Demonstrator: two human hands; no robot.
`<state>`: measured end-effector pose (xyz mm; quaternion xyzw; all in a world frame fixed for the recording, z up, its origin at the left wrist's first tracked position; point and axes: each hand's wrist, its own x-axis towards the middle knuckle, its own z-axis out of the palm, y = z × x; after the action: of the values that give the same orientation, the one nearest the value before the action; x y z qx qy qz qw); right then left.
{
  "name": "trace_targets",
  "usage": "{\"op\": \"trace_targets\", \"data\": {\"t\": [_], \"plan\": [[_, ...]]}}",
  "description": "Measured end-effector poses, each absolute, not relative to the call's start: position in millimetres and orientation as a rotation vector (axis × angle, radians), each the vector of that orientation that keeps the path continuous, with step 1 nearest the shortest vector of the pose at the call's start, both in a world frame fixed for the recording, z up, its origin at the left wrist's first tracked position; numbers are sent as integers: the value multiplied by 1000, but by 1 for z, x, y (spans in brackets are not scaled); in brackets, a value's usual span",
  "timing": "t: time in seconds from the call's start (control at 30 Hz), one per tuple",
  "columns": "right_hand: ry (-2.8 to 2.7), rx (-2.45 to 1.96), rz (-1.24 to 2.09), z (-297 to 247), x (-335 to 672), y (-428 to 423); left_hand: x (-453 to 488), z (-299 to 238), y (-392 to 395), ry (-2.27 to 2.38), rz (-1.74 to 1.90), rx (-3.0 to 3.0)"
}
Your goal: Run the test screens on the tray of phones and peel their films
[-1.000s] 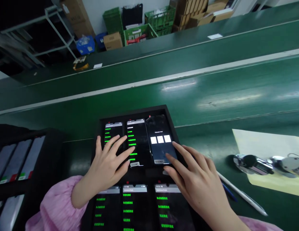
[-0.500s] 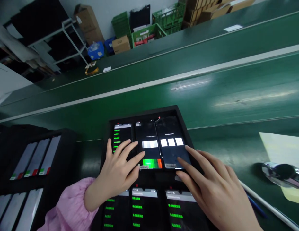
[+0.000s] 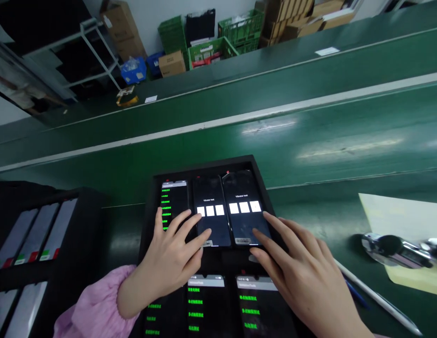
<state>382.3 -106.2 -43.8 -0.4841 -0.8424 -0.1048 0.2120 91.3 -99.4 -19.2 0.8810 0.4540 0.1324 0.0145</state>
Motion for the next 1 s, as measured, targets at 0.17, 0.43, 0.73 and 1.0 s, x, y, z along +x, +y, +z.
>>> {"op": "trace_targets", "data": {"t": [0.17, 0.43, 0.73, 1.0], "plan": [[-2347, -1350, -283, -44, 383, -106, 91, -20, -100, 1415, 424, 2738], [-2344, -1327, -295, -43, 383, -105, 90, -21, -101, 1408, 439, 2734], [-2329, -1365, -244, -33, 383, -96, 91, -23, -99, 1406, 483, 2729], [-2307, -1495, -500, -24, 379, -70, 90, -24, -98, 1396, 456, 2758]]}}
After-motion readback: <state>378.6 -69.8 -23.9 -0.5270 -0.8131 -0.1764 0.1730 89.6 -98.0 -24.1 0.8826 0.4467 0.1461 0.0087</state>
